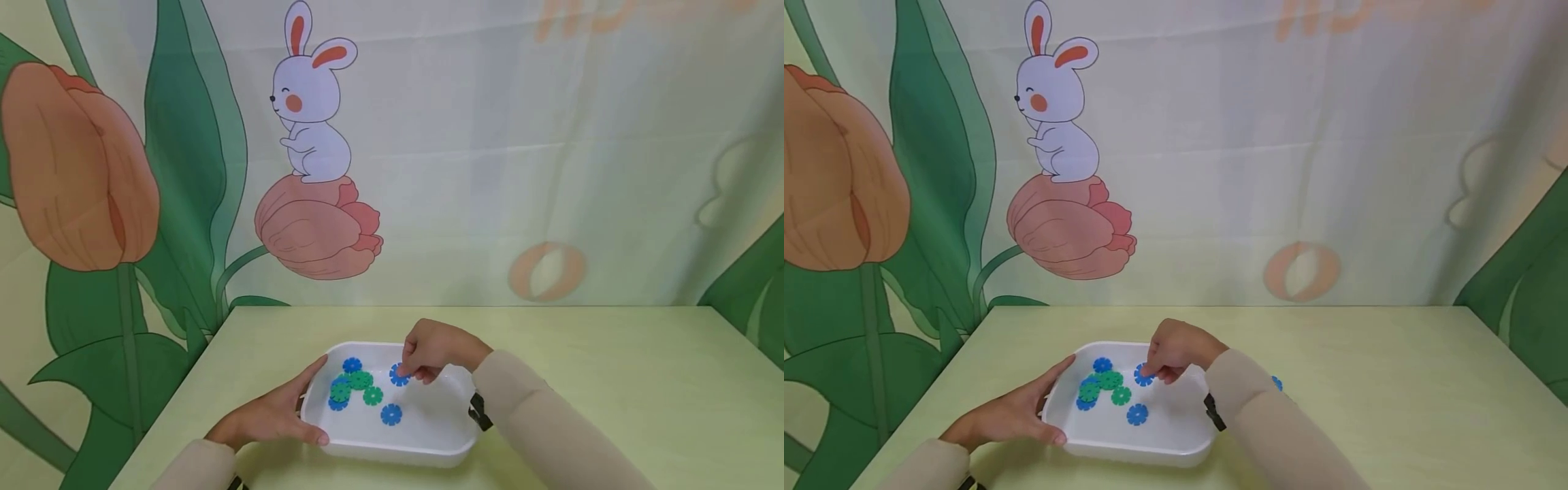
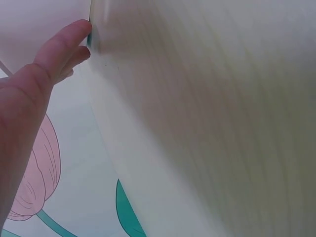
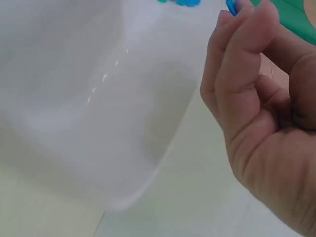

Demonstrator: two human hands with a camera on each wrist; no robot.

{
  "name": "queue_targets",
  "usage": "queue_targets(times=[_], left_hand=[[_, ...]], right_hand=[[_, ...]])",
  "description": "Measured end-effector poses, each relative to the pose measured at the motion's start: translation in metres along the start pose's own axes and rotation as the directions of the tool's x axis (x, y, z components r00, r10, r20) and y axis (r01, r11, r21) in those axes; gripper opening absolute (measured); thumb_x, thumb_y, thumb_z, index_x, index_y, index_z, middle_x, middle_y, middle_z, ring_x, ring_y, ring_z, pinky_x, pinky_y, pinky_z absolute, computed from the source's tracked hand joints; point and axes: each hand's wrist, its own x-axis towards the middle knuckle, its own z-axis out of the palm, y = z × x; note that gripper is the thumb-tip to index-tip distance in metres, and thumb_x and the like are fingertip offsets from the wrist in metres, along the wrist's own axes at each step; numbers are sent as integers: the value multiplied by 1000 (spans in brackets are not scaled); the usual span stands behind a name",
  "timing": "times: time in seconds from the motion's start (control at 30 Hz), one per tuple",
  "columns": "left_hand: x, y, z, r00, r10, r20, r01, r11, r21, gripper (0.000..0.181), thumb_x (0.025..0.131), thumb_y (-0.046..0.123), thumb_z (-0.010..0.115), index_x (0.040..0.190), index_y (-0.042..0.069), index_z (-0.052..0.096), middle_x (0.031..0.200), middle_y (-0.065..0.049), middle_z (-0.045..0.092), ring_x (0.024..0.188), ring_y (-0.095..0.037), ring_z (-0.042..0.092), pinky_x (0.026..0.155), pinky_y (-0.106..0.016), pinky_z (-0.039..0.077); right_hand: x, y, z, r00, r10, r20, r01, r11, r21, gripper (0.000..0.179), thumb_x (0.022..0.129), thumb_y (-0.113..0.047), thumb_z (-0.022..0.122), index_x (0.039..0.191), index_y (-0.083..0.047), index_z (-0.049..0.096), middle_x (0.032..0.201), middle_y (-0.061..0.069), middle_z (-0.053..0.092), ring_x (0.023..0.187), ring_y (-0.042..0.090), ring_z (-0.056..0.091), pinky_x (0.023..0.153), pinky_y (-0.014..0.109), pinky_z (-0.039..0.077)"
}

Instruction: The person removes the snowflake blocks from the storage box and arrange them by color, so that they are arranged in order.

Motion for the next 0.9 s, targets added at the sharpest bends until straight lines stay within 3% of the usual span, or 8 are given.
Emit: queue_targets(times=[0.47,0.9], left_hand=[[-2,-3,0,1000,-4,-3,4,1000,16,117,81,26,85,162,14,1,161,-24,17,128,-41,44,106,-57,39],[-1,-3,-2,1000,21,14,-21,1000,19,119,81,28,85,161,13,-1,161,-25,15,127,-38,45,107,-52,40]], right_hand=[[-36,55,-46,998,-39,-43,49,965,259,10,92,-7,71,89,2,68,73,7,61,61,14,55,65,27,56],[-64,109,-62,997,-55,-56,69,950,303,14,93,-9,70,92,4,66,78,8,62,66,15,58,69,33,57]])
